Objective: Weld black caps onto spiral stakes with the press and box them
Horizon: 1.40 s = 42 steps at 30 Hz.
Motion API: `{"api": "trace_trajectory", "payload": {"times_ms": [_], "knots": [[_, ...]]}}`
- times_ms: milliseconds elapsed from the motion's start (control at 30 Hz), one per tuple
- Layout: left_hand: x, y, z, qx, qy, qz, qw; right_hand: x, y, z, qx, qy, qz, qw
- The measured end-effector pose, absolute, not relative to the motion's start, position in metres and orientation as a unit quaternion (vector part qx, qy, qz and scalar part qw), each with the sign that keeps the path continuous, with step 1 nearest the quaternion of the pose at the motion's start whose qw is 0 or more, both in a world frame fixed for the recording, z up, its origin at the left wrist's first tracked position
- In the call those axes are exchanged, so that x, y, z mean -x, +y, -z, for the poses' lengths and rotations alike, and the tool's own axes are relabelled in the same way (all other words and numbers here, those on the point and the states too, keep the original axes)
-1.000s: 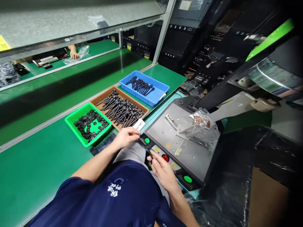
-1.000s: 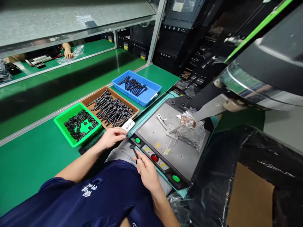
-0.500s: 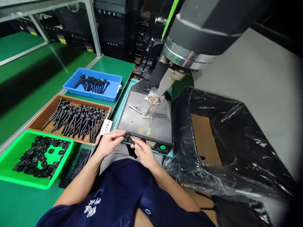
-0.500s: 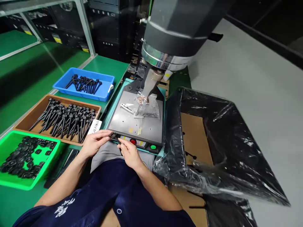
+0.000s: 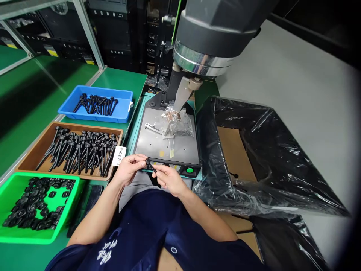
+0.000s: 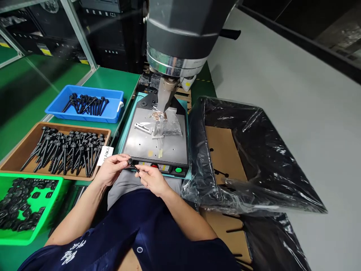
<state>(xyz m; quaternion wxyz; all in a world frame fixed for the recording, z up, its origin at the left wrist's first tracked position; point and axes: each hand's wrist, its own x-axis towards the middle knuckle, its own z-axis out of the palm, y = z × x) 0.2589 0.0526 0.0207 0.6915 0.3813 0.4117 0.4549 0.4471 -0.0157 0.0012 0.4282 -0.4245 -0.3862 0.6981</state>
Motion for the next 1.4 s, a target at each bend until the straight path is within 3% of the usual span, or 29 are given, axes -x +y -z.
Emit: {"api": "trace_trajectory", "payload": {"times_ms": [267, 433, 633, 733, 1033, 1267, 1400], "knots": [[-0.283, 0.061, -0.012, -0.490, 0.413, -0.415, 0.646, -0.448, -0.009, 0.006, 0.444, -0.428, -0.631, 0.470], [-0.316, 0.064, -0.004, -0.583, 0.367, -0.350, 0.635, -0.461, 0.002, 0.009, 0.480, -0.322, -0.620, 0.530], [-0.328, 0.106, -0.028, -0.661, 0.435, -0.467, 0.395, -0.490, 0.009, 0.020, 0.519, -0.276, -0.586, 0.557], [-0.329, 0.153, -0.057, -0.667, 0.464, -0.472, 0.342, -0.493, 0.012, 0.025, 0.515, -0.276, -0.600, 0.546], [-0.357, 0.251, -0.100, -0.604, 0.430, -0.220, 0.634, -0.464, 0.012, 0.041, 0.470, -0.336, -0.663, 0.475], [-0.362, 0.265, -0.102, -0.629, 0.391, -0.179, 0.648, -0.452, 0.021, 0.044, 0.472, -0.368, -0.666, 0.445], [-0.365, 0.260, -0.105, -0.602, 0.330, -0.240, 0.686, -0.446, 0.043, 0.036, 0.471, -0.379, -0.649, 0.462]]}}
